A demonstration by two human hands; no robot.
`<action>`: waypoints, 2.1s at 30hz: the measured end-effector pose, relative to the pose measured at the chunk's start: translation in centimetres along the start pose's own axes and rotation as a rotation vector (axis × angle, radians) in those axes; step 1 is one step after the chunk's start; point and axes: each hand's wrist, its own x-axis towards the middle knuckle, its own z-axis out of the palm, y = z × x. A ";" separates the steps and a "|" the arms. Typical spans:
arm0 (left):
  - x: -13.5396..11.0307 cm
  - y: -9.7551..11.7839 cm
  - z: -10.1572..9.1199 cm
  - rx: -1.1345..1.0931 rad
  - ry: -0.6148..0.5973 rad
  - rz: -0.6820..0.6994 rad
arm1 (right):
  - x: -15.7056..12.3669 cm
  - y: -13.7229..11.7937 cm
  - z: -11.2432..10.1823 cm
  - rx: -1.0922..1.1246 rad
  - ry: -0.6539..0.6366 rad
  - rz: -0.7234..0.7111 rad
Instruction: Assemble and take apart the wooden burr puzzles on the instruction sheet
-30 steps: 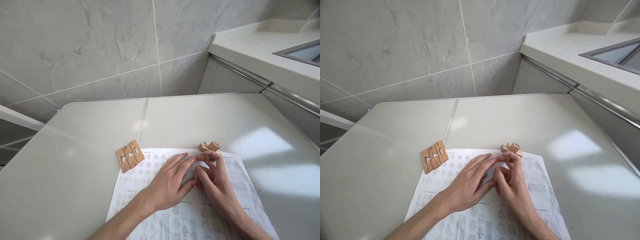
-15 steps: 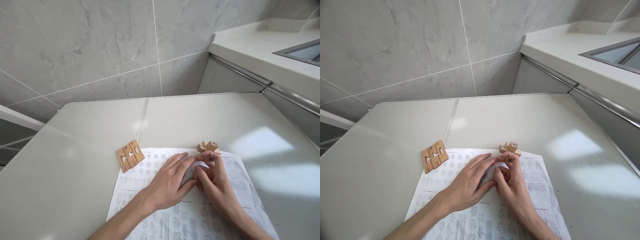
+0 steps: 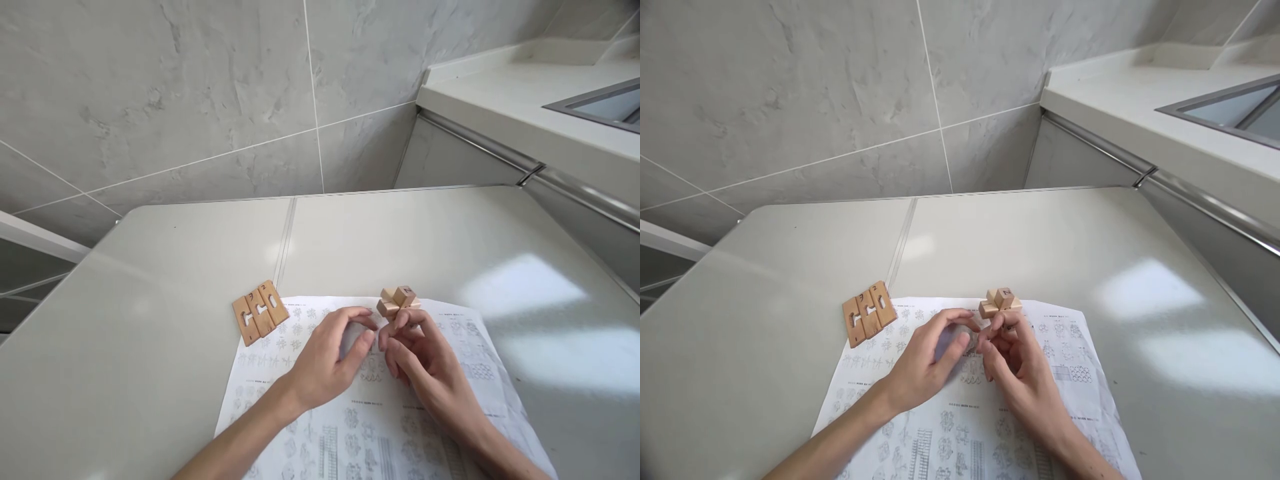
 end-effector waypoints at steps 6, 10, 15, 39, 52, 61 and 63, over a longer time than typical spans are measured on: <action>-0.1 -0.2 0.0 -0.143 0.069 -0.022 | -0.6 -0.5 -0.5 0.153 -0.186 0.069; -0.1 -0.3 -0.3 -0.273 0.003 0.005 | -0.8 -0.3 -0.7 0.309 -0.323 0.094; 0.1 0.0 -1.0 -0.423 -0.220 0.047 | -1.1 0.0 -0.9 0.493 -0.473 0.146; 0.4 -0.3 -0.8 -0.475 -0.086 0.082 | 0.6 -2.4 -1.7 0.065 -0.616 0.355; 0.1 0.0 -0.5 -0.419 -0.034 0.142 | 0.1 -2.4 -1.0 -0.200 -0.438 0.083; 0.2 -0.2 -0.1 -0.285 0.077 0.278 | -0.3 -1.4 -0.3 -0.349 -0.327 -0.118; 0.1 -0.3 -0.1 -0.254 0.083 0.279 | -0.3 -1.4 -0.2 -0.365 -0.310 -0.135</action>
